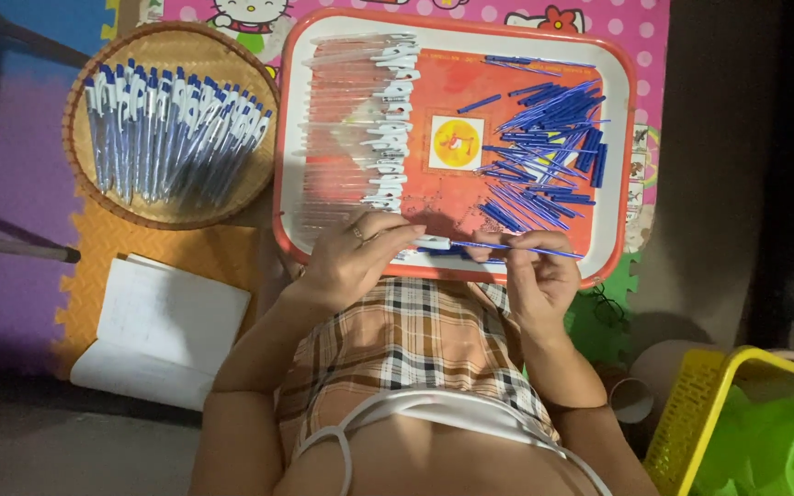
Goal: The person assembles pens by inserting blue ink cartridges into clear plastic barrels. They pick up a barrel and a cartridge from a tray, insert the cartridge into the barrel, and place the assembled pen into a woven basket. The process is repeated continuously.
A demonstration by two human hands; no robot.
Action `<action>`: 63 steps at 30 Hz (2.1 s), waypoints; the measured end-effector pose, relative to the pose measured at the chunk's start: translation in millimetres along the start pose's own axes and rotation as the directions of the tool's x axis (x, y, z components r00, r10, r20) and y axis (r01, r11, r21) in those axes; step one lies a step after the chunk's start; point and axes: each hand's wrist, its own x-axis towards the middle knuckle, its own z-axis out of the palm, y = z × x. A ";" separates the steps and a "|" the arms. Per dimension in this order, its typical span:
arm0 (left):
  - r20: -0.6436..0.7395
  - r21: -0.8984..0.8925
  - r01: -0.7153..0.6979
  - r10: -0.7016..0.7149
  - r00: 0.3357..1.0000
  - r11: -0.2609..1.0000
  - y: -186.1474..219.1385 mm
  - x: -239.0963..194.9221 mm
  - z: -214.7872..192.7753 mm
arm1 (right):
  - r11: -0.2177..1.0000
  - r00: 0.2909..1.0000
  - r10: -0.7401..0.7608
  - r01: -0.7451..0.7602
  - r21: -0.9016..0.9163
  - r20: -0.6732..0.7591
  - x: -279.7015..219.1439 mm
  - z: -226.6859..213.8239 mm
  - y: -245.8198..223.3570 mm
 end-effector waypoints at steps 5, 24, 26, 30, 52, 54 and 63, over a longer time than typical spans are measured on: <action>0.271 -0.205 0.209 -0.150 0.951 0.956 24.4 7.5 -23.3 | 0.942 0.929 0.170 -0.056 -0.332 0.327 5.2 -19.9 -9.3; 0.268 -0.402 0.593 -0.530 0.805 0.698 -4.0 -84.8 16.6 | 0.771 0.795 -0.188 0.483 -0.414 0.577 -35.6 15.8 53.9; 0.114 -0.474 0.461 -0.467 0.877 0.751 -5.2 -83.4 20.6 | 0.815 0.848 -0.149 0.397 -0.422 0.508 -40.2 0.6 71.7; 0.087 -0.654 0.507 -0.610 0.787 0.561 9.6 -45.5 5.2 | 0.721 0.906 -0.028 0.311 -0.619 0.423 2.9 -65.1 41.9; 0.239 -0.712 0.581 -0.641 0.729 0.395 7.6 -52.3 17.3 | 0.832 0.943 0.264 -0.117 -0.542 0.203 22.4 -71.2 6.5; 0.209 -0.789 0.509 -0.628 0.749 0.344 18.9 -41.1 26.7 | 0.946 0.939 0.287 -0.247 -0.208 0.188 17.8 -59.2 4.1; 0.252 -0.909 0.359 -0.405 0.879 0.212 48.8 15.2 40.3 | 0.973 0.976 0.188 -0.201 0.111 0.113 18.0 -27.9 4.5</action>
